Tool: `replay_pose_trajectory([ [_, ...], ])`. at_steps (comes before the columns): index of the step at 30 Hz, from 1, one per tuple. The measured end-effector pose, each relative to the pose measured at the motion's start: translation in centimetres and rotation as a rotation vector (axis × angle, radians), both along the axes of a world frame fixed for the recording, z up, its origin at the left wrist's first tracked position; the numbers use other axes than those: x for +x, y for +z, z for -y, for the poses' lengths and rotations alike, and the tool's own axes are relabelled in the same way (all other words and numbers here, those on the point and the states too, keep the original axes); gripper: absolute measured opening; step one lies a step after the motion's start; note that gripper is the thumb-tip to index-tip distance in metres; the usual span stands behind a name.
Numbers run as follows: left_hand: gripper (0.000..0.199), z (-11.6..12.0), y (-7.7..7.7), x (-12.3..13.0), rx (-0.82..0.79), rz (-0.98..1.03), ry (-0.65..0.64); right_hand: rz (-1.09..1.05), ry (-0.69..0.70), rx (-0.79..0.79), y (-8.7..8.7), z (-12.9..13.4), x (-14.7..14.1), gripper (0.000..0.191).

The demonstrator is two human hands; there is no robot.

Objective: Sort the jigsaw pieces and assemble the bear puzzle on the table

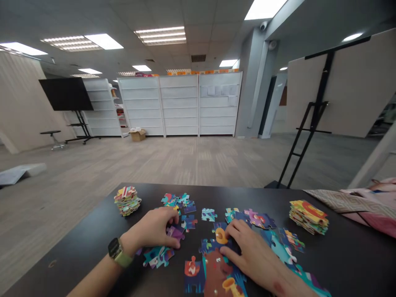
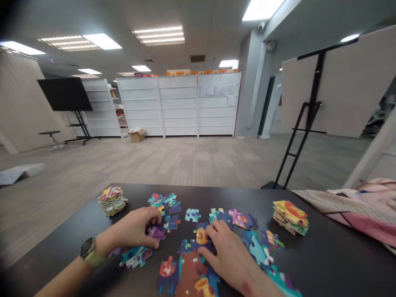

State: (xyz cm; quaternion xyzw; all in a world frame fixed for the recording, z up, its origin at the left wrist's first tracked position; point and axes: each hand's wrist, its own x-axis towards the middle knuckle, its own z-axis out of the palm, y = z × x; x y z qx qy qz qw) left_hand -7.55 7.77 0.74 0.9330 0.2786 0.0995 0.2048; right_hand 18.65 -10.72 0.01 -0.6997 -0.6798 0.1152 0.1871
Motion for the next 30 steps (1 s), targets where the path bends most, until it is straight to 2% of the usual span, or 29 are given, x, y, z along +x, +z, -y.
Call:
replay_pose_trajectory([
  [2, 0.048, 0.0, 0.2, -0.7, -0.017, -0.094, 0.007, 0.002, 0.001, -0.002, 0.0, -0.1, -0.1, 0.011],
  [4, 0.046, -0.4, 0.5, -1.4, -0.012, -0.169, 0.027, 0.0, 0.001, -0.005, 0.1, -0.2, -0.1, 0.01],
  [10, 0.036, -1.6, 1.6, -3.2, 0.044, -0.181, 0.142, -0.003, 0.009, -0.008, 0.2, -0.2, -0.1, 0.009],
  [13, 0.035, -0.5, 1.6, -2.2, 0.075, -0.088, 0.076, -0.006, 0.009, -0.002, 0.1, -0.1, -0.1, 0.008],
  [17, 0.045, 1.9, 0.3, 0.7, 0.117, 0.053, -0.083, -0.021, 0.007, 0.007, 0.1, 0.1, -0.2, 0.008],
  [20, 0.033, 2.8, -0.9, 2.0, 0.114, 0.049, -0.152, -0.032, 0.007, 0.01, 0.3, 0.2, -0.2, 0.01],
  [23, 0.02, 2.8, -1.3, 2.2, 0.036, 0.083, -0.174, -0.039, 0.005, 0.011, 0.5, 0.2, -0.2, 0.009],
  [27, 0.031, 3.0, -1.0, 2.0, -0.061, 0.13, -0.155, -0.052, -0.004, 0.012, 0.5, 0.3, -0.1, 0.008],
  [30, 0.031, 3.2, -0.9, 1.9, -0.104, 0.146, -0.181, -0.058, 0.004, 0.021, 0.5, 0.5, 0.0, 0.008],
])
